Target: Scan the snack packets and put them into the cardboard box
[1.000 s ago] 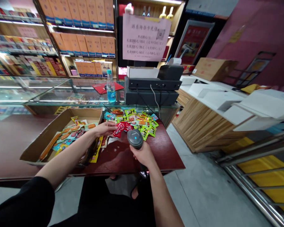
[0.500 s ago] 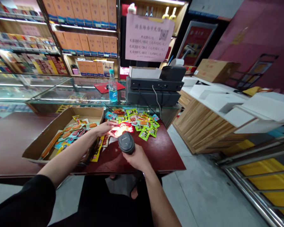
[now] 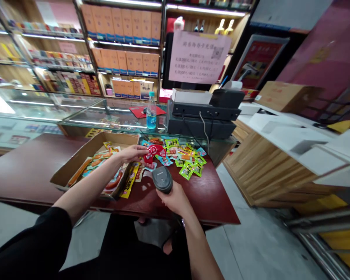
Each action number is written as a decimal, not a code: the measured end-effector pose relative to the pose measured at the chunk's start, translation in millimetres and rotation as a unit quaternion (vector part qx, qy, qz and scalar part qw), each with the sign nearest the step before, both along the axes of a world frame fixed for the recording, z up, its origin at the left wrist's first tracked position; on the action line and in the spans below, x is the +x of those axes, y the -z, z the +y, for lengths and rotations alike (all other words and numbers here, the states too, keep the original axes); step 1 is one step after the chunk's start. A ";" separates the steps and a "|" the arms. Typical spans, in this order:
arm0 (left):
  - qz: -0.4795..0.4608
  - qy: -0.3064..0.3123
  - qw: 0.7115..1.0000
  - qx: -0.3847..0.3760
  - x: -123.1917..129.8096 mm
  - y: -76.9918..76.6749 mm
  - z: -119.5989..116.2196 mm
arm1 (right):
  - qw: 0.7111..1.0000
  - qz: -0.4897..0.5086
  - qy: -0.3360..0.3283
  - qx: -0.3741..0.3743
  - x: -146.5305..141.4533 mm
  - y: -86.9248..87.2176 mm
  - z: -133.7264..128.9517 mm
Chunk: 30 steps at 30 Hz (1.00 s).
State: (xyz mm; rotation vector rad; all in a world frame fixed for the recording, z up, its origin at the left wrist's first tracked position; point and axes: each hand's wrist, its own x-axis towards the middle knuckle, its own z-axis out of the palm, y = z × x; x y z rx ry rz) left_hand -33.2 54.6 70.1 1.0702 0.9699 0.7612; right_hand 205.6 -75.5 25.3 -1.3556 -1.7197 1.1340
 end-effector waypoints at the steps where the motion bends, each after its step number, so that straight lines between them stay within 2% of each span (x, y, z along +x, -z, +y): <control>1: 0.010 -0.028 1.000 0.010 -15.1 -8.6 -0.9 | 1.000 0.005 -0.001 -0.004 0.0 1.5 1.6; 4: 0.054 -0.117 0.990 0.059 -72.4 -35.9 -10.4 | 1.000 0.016 -0.016 -0.016 -1.4 4.4 6.9; 7: 0.121 -0.191 0.966 0.128 -125.6 -56.2 -28.7 | 0.999 0.004 -0.042 -0.024 -5.5 3.8 11.0; 9: 0.180 -0.227 0.945 0.153 -146.6 -62.1 -40.4 | 0.998 -0.003 -0.052 -0.023 -9.1 2.9 12.9; 11: 0.238 -0.244 0.926 0.160 -152.7 -62.0 -48.2 | 0.998 -0.003 -0.056 -0.021 -12.4 2.6 14.3; 14: 0.314 -0.204 0.909 0.185 -135.5 -54.1 -51.2 | 0.998 0.001 -0.059 -0.017 -14.4 3.0 15.3; 17: 0.409 -0.120 0.868 0.254 -92.6 -42.3 -47.8 | 0.998 0.008 -0.053 -0.016 -10.9 4.0 14.2; 19: 0.476 -0.052 0.824 0.304 -55.8 -32.7 -45.0 | 0.999 0.012 -0.040 -0.016 -5.7 5.1 11.9; 21: 0.545 0.012 0.761 0.351 -19.2 -21.2 -43.3 | 1.000 0.013 -0.023 -0.013 1.4 6.2 7.7; 24: 0.669 0.066 0.660 0.335 22.6 -0.9 -43.3 | 1.000 0.016 0.014 -0.002 14.3 5.5 -1.8; 28: 0.768 0.169 0.559 0.264 41.7 24.9 -43.1 | 0.998 0.028 0.056 -0.007 32.9 -0.5 -16.8; 30: 0.773 0.198 0.539 0.269 39.6 34.8 -41.8 | 0.997 0.024 0.069 -0.017 40.8 -2.7 -22.4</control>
